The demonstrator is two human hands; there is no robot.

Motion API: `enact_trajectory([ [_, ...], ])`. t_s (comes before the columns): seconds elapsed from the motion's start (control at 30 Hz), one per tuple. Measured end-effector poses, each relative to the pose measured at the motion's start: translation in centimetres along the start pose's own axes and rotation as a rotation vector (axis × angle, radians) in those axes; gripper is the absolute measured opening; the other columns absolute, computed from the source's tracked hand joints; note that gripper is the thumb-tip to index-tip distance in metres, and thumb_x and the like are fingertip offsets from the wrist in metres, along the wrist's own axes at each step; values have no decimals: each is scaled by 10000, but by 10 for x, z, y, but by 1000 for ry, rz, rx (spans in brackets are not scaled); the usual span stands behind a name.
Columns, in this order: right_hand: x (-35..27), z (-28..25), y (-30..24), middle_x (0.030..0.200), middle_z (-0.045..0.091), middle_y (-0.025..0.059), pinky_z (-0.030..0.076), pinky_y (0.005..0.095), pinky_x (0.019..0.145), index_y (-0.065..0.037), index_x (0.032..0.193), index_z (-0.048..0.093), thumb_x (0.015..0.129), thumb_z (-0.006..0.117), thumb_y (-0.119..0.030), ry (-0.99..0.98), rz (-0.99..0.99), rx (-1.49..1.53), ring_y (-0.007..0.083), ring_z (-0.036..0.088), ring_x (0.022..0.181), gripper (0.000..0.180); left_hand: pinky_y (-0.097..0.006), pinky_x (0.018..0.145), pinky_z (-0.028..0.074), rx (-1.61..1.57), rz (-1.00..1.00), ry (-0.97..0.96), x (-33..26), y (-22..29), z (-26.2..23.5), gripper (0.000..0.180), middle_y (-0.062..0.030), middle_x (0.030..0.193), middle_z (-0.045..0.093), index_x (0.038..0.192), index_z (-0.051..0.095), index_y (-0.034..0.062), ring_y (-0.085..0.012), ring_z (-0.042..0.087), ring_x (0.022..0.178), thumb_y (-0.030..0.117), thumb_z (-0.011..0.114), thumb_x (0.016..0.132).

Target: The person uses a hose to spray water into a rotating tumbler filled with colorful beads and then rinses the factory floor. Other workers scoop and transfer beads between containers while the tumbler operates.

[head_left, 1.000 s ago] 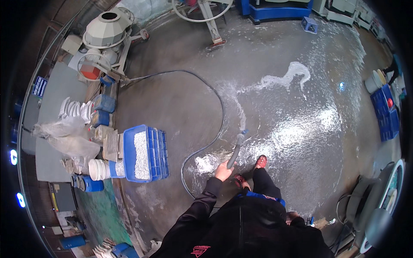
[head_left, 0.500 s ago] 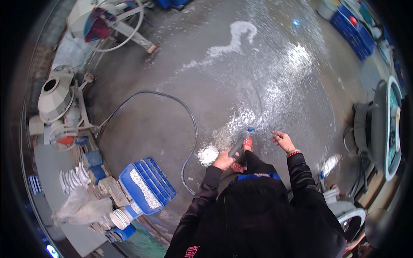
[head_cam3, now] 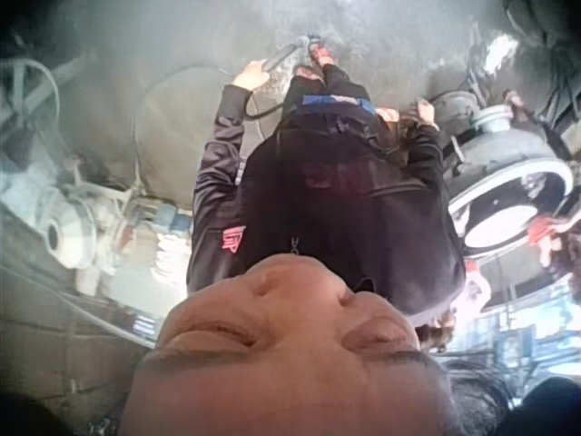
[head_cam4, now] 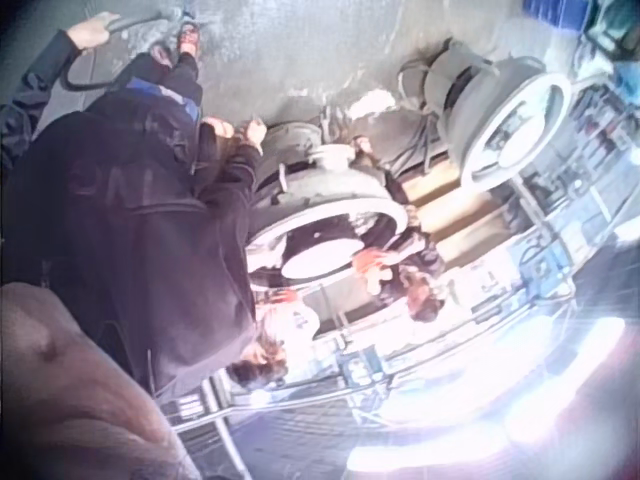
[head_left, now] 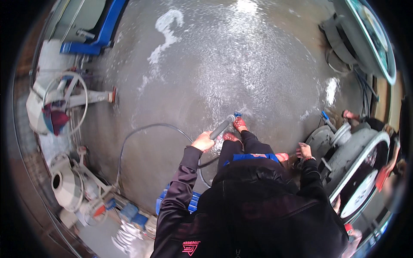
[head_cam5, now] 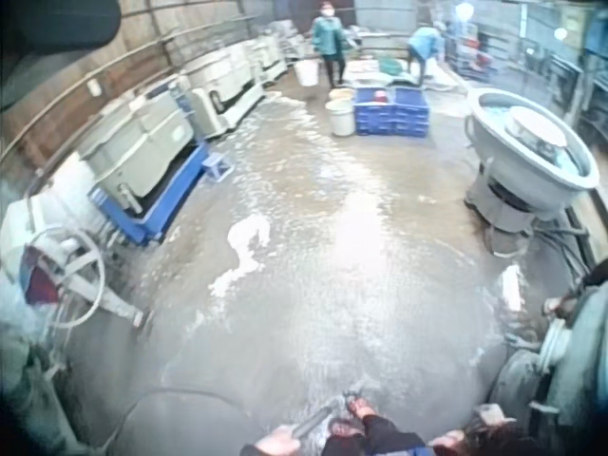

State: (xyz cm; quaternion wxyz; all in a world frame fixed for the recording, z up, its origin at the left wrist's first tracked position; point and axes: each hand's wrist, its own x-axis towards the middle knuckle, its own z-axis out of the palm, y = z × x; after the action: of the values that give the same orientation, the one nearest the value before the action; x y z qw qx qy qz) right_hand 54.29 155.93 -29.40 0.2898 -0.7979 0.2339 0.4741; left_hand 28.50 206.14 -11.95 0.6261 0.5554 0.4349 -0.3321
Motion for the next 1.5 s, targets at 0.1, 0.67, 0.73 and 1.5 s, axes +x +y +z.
enact_trajectory([
  [0.1, -19, 45, 3, 836, 654, 115, 515, 327, 476, -100, 1196, 546, 920, 461, -243, -113, -96, -71, 195, 635, 628, 322, -253, 333, 303, 200, 61, 51, 23, 29, -2, 290, 35, 495, 416, 1007, 599, 96, -64, 367, 350, 8, 523, 742],
  [0.67, -37, 135, -39, 682, 577, 73, 484, 326, 433, -77, 1181, 531, 909, 458, -171, -100, 2, 294, 187, 556, 494, 297, -247, 340, 283, -710, 369, 602, 44, 30, -133, 314, 32, 557, 436, 1079, 562, 88, -55, 362, 398, -33, 532, 790],
  [0.73, -30, 150, -67, 677, 587, 71, 480, 336, 432, -83, 1166, 541, 905, 460, -169, -149, -38, 291, 187, 563, 486, 287, -242, 344, 290, -842, 336, 604, 38, 37, -167, 329, 22, 582, 453, 1104, 534, 82, -56, 342, 393, -28, 524, 794],
  [1.5, 169, 84, -655, 958, 611, 179, 507, 389, 549, -66, 1208, 497, 891, 445, -211, -151, -212, -289, 273, 624, 686, 353, -236, 400, 279, -1777, 398, 1144, 69, 169, -236, 332, 44, 582, 349, 1141, 485, 83, -56, 274, 424, 14, 538, 821],
])
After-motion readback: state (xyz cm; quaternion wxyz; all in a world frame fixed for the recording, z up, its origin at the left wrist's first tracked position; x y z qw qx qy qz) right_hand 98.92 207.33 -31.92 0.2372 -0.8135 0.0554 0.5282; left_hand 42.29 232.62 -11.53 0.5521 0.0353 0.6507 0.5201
